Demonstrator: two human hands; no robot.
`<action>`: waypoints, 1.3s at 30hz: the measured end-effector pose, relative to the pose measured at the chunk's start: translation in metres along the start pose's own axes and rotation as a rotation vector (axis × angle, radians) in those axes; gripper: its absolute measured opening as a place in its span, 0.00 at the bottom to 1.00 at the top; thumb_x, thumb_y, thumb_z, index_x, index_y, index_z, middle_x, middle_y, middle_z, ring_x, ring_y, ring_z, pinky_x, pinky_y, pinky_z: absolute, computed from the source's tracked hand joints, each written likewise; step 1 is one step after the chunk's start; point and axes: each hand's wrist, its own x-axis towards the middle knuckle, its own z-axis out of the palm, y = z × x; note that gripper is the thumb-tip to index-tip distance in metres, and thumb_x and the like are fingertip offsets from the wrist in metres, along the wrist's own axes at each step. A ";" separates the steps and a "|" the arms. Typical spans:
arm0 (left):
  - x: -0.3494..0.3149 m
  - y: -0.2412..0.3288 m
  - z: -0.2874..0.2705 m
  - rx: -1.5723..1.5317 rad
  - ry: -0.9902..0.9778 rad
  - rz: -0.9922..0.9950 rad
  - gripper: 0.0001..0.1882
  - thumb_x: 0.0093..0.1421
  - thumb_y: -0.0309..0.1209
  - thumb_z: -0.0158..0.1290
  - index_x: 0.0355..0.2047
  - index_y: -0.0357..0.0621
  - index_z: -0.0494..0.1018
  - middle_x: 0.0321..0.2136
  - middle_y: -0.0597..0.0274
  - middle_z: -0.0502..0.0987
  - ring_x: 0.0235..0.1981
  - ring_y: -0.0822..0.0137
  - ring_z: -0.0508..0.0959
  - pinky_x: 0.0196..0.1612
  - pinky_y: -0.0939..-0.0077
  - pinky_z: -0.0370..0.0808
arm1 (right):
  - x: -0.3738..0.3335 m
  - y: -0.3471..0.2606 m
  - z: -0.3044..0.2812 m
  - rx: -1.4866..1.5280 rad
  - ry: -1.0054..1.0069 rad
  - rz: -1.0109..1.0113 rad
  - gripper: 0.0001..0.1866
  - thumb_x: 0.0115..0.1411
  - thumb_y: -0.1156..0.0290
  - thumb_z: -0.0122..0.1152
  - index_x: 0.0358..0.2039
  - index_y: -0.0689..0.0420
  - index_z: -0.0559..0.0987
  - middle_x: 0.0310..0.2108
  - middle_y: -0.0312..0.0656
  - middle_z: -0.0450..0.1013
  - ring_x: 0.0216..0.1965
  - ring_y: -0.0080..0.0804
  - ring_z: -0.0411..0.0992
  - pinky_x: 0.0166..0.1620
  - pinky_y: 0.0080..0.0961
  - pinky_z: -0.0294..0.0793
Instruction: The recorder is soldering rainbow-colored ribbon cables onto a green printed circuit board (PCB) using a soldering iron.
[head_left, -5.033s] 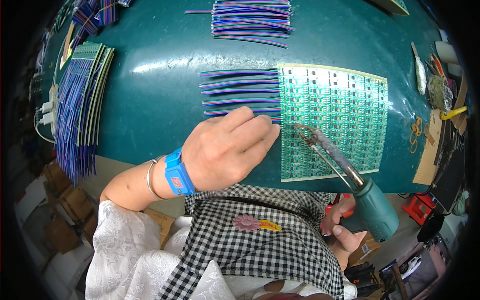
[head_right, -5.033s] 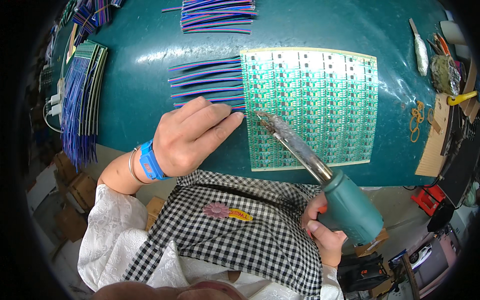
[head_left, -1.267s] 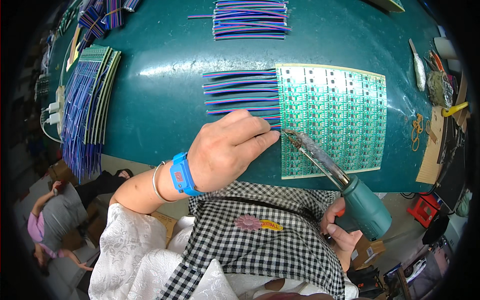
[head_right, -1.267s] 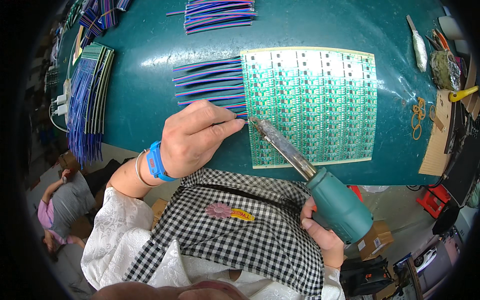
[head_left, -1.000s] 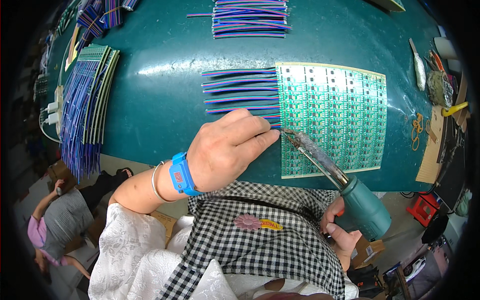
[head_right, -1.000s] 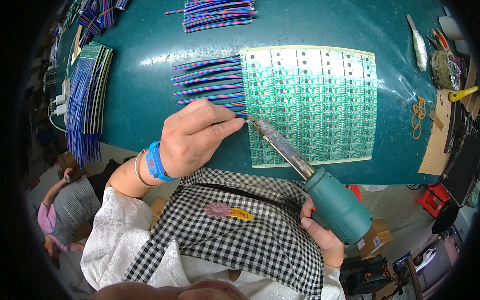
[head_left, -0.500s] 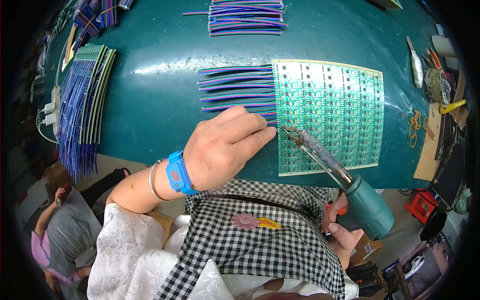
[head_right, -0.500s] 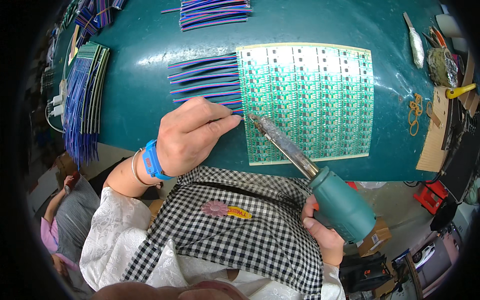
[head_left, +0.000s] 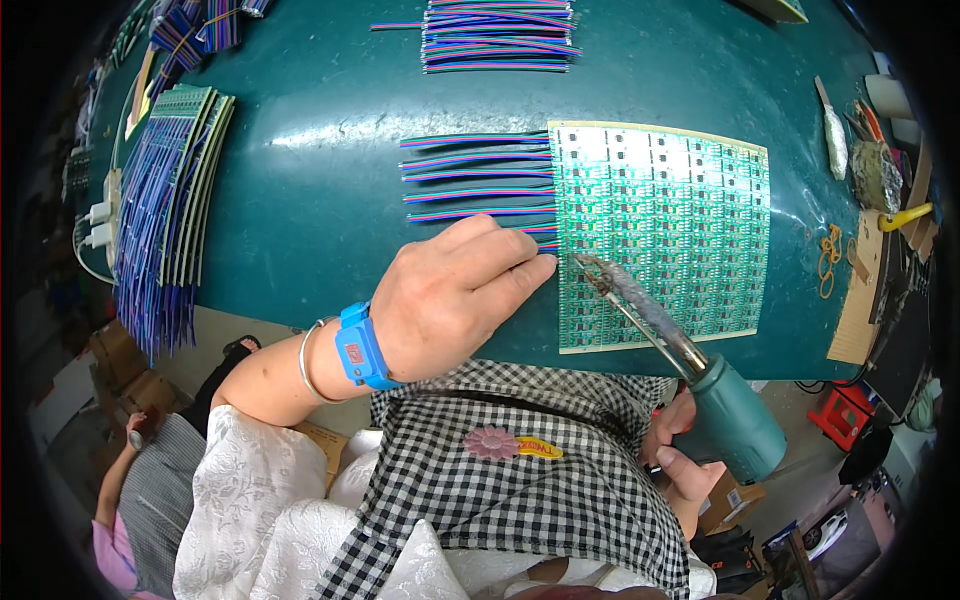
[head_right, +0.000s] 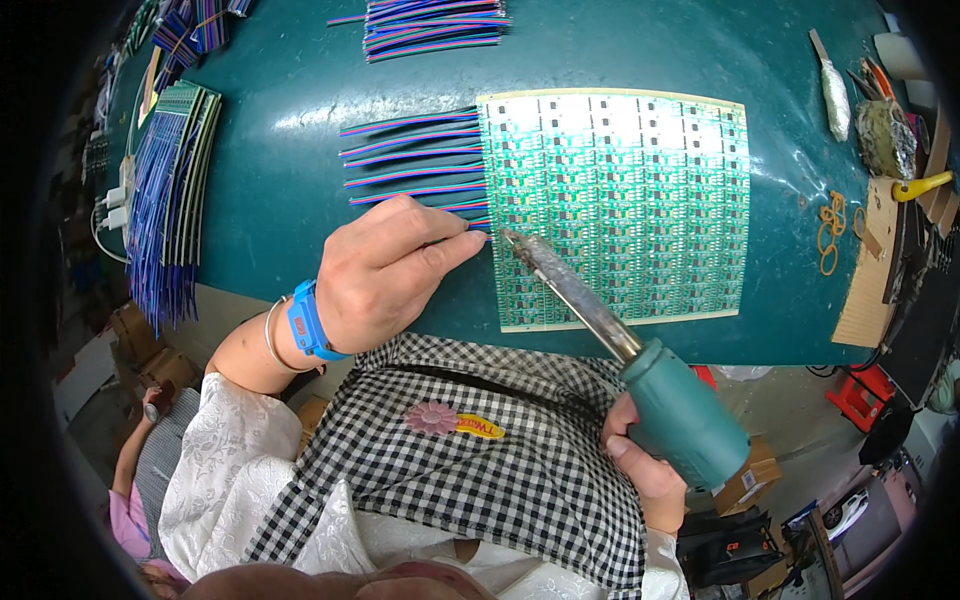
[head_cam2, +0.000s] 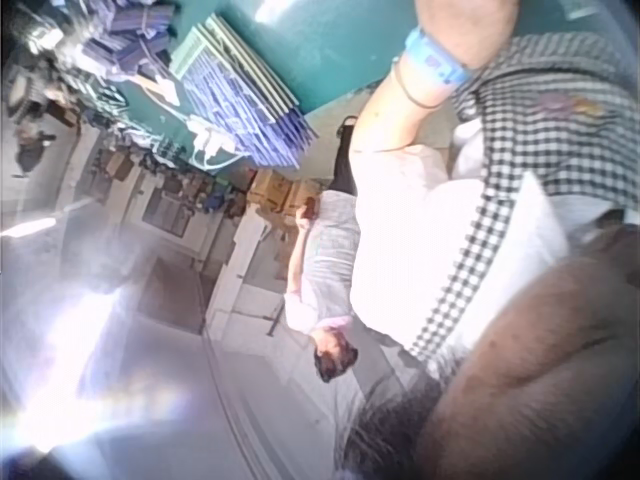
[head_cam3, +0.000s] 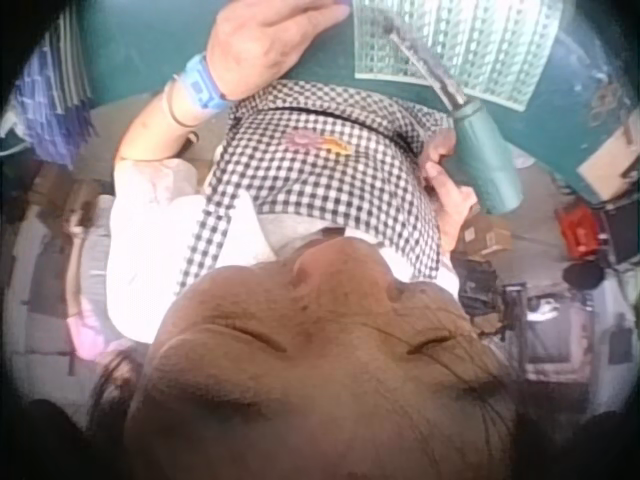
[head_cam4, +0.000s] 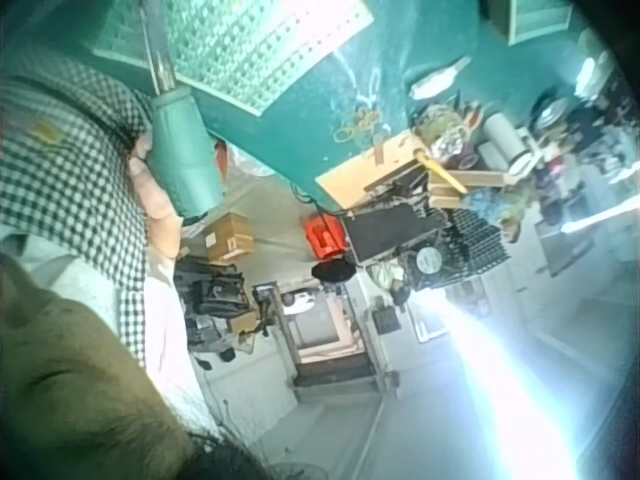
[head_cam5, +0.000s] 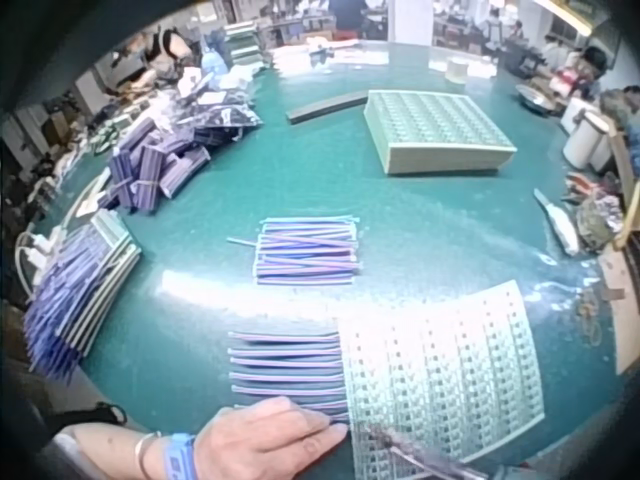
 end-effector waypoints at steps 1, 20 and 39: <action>-0.001 0.000 0.000 0.006 -0.006 -0.004 0.18 0.44 0.18 0.64 0.39 0.34 0.82 0.34 0.56 0.80 0.29 0.60 0.79 0.30 0.70 0.77 | 0.000 -0.008 0.005 0.073 -0.016 0.015 0.20 0.47 0.78 0.67 0.41 0.62 0.73 0.26 0.40 0.69 0.23 0.28 0.68 0.28 0.25 0.69; -0.001 0.001 0.000 0.028 0.001 0.021 0.18 0.43 0.20 0.62 0.39 0.34 0.82 0.35 0.54 0.80 0.28 0.60 0.78 0.28 0.70 0.76 | 0.001 0.003 0.003 0.012 0.027 -0.048 0.21 0.43 0.79 0.68 0.38 0.64 0.70 0.24 0.44 0.67 0.17 0.28 0.65 0.19 0.25 0.67; 0.000 -0.001 0.001 0.027 0.010 0.058 0.19 0.42 0.21 0.62 0.39 0.33 0.82 0.34 0.53 0.80 0.28 0.60 0.78 0.27 0.71 0.76 | -0.004 -0.010 0.004 -0.064 -0.020 0.138 0.15 0.48 0.74 0.68 0.36 0.61 0.75 0.26 0.36 0.70 0.29 0.28 0.69 0.36 0.25 0.68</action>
